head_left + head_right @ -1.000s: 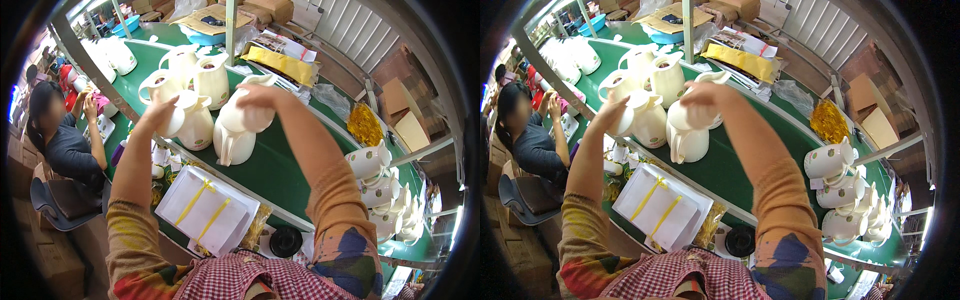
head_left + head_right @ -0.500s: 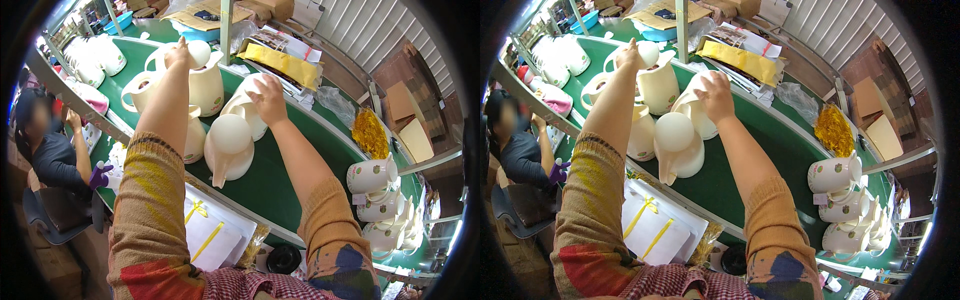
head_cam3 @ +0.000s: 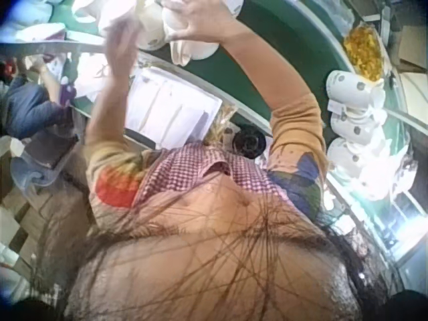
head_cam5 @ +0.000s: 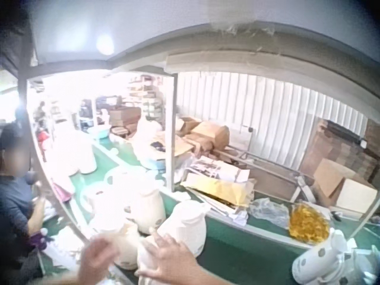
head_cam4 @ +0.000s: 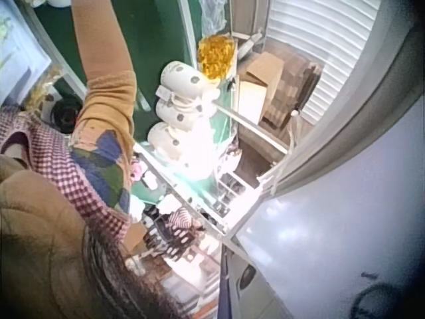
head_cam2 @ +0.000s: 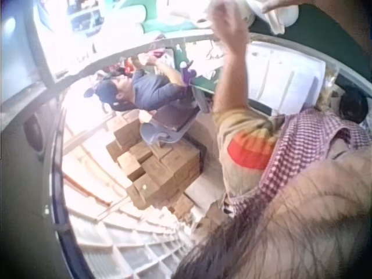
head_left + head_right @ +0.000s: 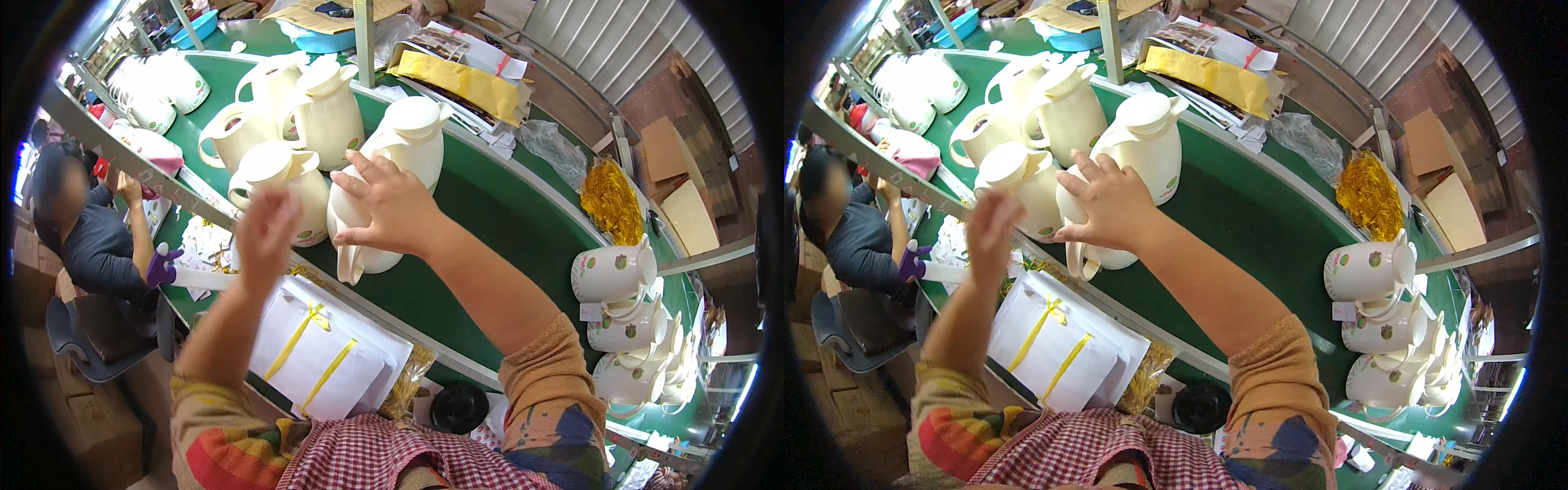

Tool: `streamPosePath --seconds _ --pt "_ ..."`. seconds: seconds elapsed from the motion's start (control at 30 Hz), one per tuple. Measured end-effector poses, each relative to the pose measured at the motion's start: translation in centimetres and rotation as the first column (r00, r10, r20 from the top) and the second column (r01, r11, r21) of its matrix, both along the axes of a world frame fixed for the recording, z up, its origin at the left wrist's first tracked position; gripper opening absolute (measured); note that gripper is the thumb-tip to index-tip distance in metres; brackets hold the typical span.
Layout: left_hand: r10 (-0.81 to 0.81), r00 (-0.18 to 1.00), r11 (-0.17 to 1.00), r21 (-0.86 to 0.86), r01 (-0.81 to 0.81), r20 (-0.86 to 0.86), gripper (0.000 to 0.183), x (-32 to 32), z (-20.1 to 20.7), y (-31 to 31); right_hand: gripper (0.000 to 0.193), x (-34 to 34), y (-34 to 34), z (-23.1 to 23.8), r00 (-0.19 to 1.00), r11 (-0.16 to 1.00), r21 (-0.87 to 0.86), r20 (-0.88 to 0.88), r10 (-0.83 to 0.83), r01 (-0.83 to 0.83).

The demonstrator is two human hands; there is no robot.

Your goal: The person assembles white plastic pitchers by attaching lids and handles, then applies small stickers to the sides. The person handles multiple pitchers one at a time, placing finished units on the conveyor belt.

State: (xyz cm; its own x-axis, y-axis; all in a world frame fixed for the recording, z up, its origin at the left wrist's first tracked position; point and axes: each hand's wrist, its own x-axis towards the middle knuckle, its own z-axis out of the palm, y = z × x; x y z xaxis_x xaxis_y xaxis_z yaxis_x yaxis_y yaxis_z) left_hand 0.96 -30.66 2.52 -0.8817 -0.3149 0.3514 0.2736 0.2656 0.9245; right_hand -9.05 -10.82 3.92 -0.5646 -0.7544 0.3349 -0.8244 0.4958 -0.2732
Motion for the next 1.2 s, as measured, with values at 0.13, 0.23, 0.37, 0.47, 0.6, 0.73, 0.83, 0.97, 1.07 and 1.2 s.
streamPosePath --seconds 0.13,0.23,0.37,0.47,0.6,0.73,0.83,0.97,1.07,1.2 --pt "-0.14 0.902 0.988 0.121 0.099 0.408 0.021 5.2 -7.0 3.7 0.078 1.4 -0.8 -1.4 0.994 0.991 0.08 0.0 -0.11 0.109" --pt "-0.337 0.844 0.882 0.453 0.128 0.418 0.026 4.2 -9.4 7.3 0.081 1.3 1.2 -1.3 0.994 0.996 -0.007 0.055 -0.093 0.094" --pt "-0.099 0.939 0.994 0.074 0.079 0.329 0.036 4.1 -7.2 12.7 0.083 3.6 8.0 1.8 0.971 0.982 -0.007 0.151 -0.187 0.19" --pt "-0.216 0.947 0.968 -0.071 0.239 0.238 0.044 6.6 -4.2 16.4 0.083 7.6 15.7 2.5 0.945 0.968 -0.089 0.254 -0.204 0.233" --pt "-0.415 0.852 0.856 -0.181 0.485 0.32 0.043 9.4 -3.8 21.5 0.082 14.1 24.5 2.7 0.894 0.942 -0.11 0.365 -0.258 0.316" --pt "-0.514 0.77 0.74 -0.258 0.621 0.379 0.043 11.3 -4.2 25.7 0.08 18.6 30.4 1.7 0.895 0.951 0.062 0.324 -0.305 0.302" --pt "-0.575 0.728 0.67 -0.295 0.681 0.374 0.042 11.3 -4.1 27.6 0.081 20.3 32.8 1.7 0.879 0.935 0.084 0.322 -0.352 0.344" --pt "-0.607 0.734 0.649 -0.344 0.679 0.304 0.04 10.2 -3.7 28.7 0.081 20.6 34.5 1.8 0.865 0.95 0.054 0.402 -0.302 0.307" --pt "-0.624 0.718 0.637 -0.33 0.696 0.309 0.038 9.7 -3.5 28.6 0.082 19.8 34.9 2.0 0.903 0.973 0.1 0.362 -0.23 0.207" --pt "-0.628 0.707 0.639 -0.302 0.707 0.326 0.038 9.4 -3.6 28.3 0.083 19.1 34.5 2.3 0.937 0.982 0.138 0.306 -0.168 0.131"
